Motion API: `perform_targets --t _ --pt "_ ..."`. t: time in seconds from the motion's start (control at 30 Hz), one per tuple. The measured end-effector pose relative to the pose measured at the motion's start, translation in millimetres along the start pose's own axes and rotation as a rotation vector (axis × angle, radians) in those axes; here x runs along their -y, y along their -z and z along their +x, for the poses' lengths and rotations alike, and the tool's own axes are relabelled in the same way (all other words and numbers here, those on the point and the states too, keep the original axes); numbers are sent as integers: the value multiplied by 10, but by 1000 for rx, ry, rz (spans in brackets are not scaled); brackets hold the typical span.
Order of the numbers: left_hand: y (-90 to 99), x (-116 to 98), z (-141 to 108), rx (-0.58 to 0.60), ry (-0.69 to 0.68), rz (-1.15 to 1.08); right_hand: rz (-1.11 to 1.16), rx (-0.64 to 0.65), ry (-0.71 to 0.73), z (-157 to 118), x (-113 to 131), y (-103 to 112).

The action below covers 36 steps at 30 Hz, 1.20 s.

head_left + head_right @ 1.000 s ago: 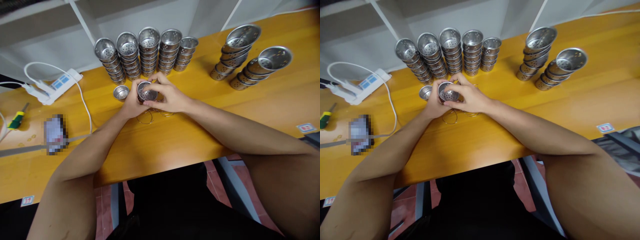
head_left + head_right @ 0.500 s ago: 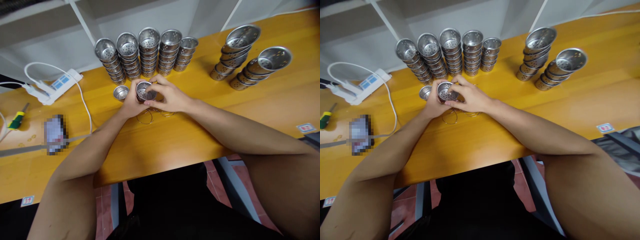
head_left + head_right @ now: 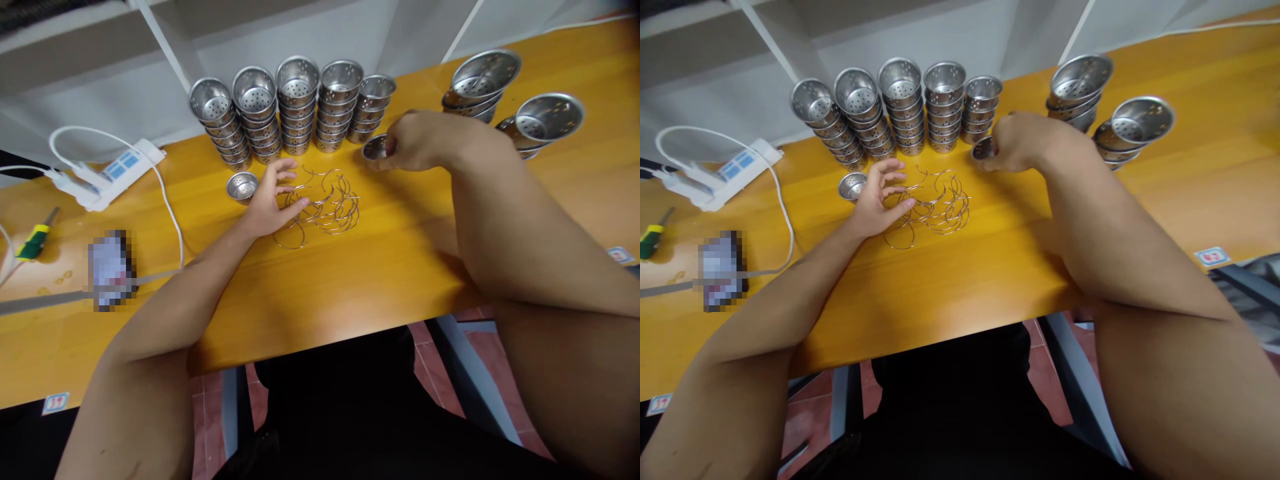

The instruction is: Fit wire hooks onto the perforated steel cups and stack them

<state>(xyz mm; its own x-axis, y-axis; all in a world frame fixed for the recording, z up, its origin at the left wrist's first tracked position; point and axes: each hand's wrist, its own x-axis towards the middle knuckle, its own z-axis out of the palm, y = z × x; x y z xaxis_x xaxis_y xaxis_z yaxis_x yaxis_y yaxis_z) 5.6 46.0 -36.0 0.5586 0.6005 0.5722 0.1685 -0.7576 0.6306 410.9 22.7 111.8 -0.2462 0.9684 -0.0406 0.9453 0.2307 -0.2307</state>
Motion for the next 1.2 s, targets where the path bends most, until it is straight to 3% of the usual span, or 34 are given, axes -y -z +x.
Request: perform_targets --t 0.07,0.2,0.37,0.43,0.53,0.6,0.67,0.8,0.9,1.0,1.1,1.2 --pt "33 -57 19 -15 -24 -4 -48 34 -93 3 -37 14" --pt "200 -212 91 -99 -104 89 -190 204 -331 1 214 28" --pt "570 -203 162 -278 -117 362 -252 120 -369 23 263 -44" --pt "702 -166 160 -307 16 446 -204 3 -303 22 181 -107" --pt "823 -165 127 -240 304 557 -76 -188 -149 -16 167 -146" --pt "850 -211 98 -179 408 602 -27 -211 -77 -55 268 -115" --pt "849 -293 81 -125 463 634 7 -150 9 -88 418 -61" --pt "824 -597 159 18 603 745 17 141 185 -114 659 -18" --pt "826 -912 295 174 745 828 38 313 284 -100 700 -84" --pt "845 -1109 373 256 852 861 102 393 386 -64 676 -185" --pt "861 -989 316 226 863 828 98 401 400 -24 678 -274" --pt "837 -581 183 34 622 626 54 335 326 -6 736 -334"
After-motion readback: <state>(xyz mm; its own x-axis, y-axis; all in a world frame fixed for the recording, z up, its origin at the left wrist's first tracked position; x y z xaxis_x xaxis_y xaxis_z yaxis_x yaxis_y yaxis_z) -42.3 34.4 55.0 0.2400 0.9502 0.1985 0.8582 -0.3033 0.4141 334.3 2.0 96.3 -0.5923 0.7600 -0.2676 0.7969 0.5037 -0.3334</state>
